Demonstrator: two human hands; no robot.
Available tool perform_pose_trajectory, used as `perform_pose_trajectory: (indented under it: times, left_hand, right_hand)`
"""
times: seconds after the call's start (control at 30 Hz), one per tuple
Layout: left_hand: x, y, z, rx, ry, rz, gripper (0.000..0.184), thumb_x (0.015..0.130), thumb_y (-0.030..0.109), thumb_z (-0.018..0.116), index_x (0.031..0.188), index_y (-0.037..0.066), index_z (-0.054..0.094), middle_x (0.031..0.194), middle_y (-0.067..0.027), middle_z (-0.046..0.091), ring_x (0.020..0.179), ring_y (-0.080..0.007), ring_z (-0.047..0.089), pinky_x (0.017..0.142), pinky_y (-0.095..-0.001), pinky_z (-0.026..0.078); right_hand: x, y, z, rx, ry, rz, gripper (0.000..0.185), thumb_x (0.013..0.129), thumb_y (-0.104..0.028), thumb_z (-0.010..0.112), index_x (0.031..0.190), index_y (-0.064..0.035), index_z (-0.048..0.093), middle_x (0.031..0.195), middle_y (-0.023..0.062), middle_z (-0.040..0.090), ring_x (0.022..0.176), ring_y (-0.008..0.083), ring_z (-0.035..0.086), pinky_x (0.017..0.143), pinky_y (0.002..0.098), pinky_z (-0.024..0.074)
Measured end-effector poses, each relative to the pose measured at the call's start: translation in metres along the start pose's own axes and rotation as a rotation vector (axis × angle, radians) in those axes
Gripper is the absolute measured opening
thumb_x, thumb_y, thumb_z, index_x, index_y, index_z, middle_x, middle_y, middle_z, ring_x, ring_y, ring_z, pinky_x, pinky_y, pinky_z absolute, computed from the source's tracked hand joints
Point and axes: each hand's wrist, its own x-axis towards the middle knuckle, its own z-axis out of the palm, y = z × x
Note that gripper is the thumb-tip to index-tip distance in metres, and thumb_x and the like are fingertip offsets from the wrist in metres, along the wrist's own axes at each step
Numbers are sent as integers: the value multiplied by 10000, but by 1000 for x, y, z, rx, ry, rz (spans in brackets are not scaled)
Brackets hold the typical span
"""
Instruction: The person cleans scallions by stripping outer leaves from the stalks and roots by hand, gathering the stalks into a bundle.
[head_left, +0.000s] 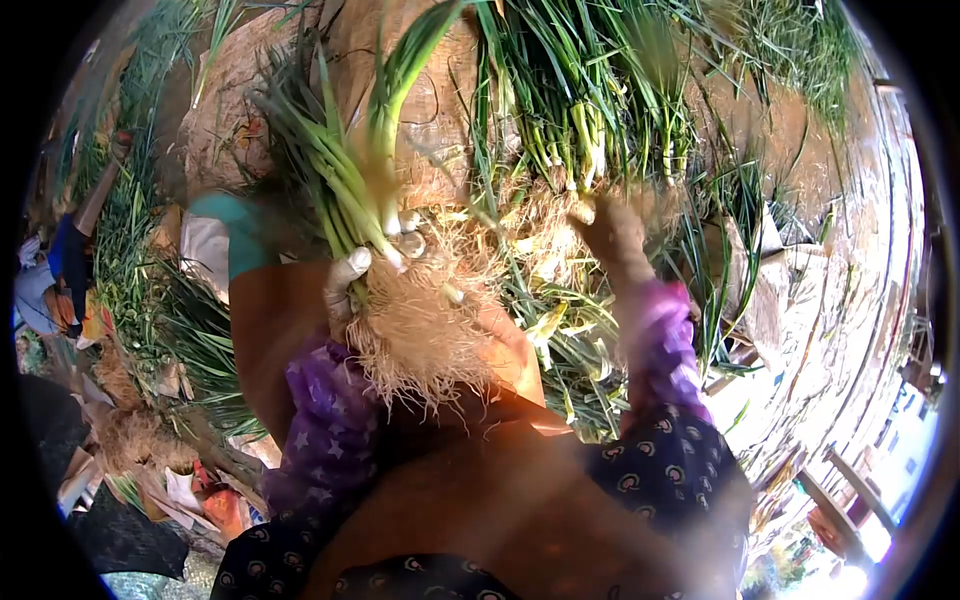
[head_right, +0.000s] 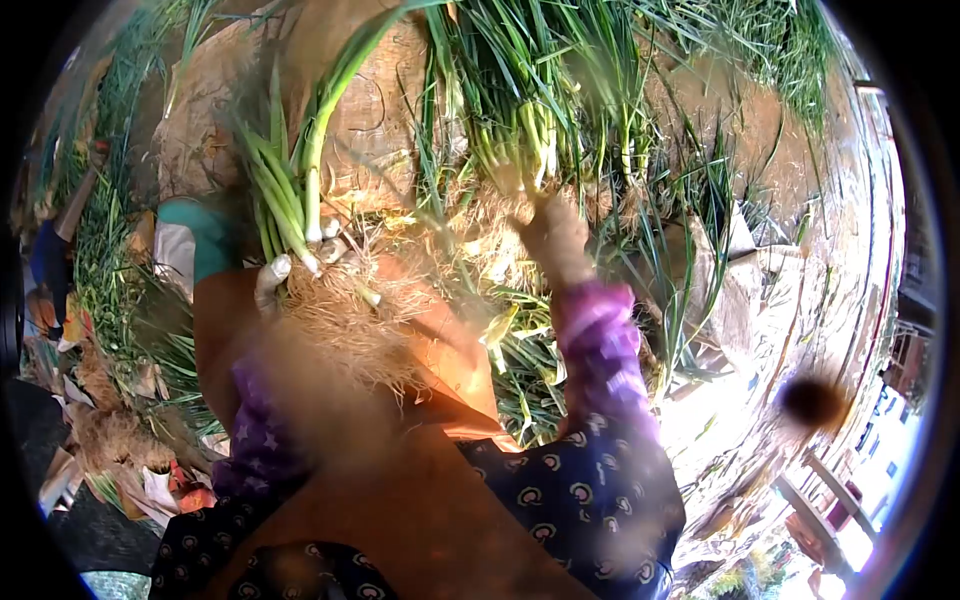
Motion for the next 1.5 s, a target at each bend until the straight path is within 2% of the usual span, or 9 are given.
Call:
perform_pose_trajectory:
  times: [0.2,0.5,0.6,0.83,0.9,0.93,1.03,1.17,1.5]
  left_hand:
    - [11,9,-12,300,-26,-136,556,713,202,541,1170,-50,351,1020,-162,507,934,-260,522,869,-378,432]
    - [21,-4,-11,382,-131,-291,384,702,97,547,1055,-27,461,971,-120,525,853,-201,541,660,-308,516]
    - [17,-13,-30,562,18,-240,325,732,89,542,1042,1,498,966,-104,552,832,-165,550,507,-286,529]
    - [16,4,-28,320,-1,-171,293,713,58,560,996,-6,518,956,-84,558,874,-170,541,806,-303,450]
    - [24,-2,-40,246,-35,-212,345,688,39,568,1023,-14,503,988,-97,540,891,-172,533,801,-310,457]
    - [25,-6,-39,248,-46,-211,345,688,39,568,1023,-14,503,988,-97,540,891,-172,533,801,-310,457]
    - [14,-15,-29,296,-90,-153,410,691,57,565,1085,-11,477,1005,-94,533,893,-159,530,788,-279,462]
    - [16,-8,-48,393,-91,-227,445,713,68,561,1133,-17,439,1030,-89,519,890,-146,529,775,-252,465]
    - [29,-3,-78,316,-80,-56,465,698,99,511,1116,-79,412,999,-195,530,934,-274,544,839,-393,464]
  right_hand:
    - [111,16,39,75,192,122,237,820,-290,529,771,-77,621,596,43,568,463,119,510,378,278,425]
    - [-27,-108,25,1950,-394,-47,237,732,-215,635,876,-32,591,809,83,623,713,154,570,633,264,471]
    - [-36,-100,55,1895,-403,-192,186,771,-186,610,893,-60,550,911,107,581,809,173,575,697,334,509]
    - [-25,-40,-55,1251,223,-144,197,794,-140,551,958,-32,545,721,35,556,580,116,511,524,206,468]
    - [-18,-54,-53,1900,-276,315,140,796,-101,544,912,-27,568,737,42,566,665,133,541,580,203,492]
    - [-41,-74,-53,1173,-216,-51,137,791,-90,538,904,-16,561,816,72,569,736,146,547,633,222,498]
    - [-60,-123,-35,1634,-350,-17,150,788,-168,557,801,-20,538,811,81,564,709,166,539,625,286,467]
    - [-55,-148,-25,892,-83,-93,203,799,-220,564,826,-21,536,830,109,568,694,139,533,575,266,457]
    - [-41,-117,12,1928,-222,133,249,854,-240,483,979,-32,535,849,102,569,682,157,554,681,342,489]
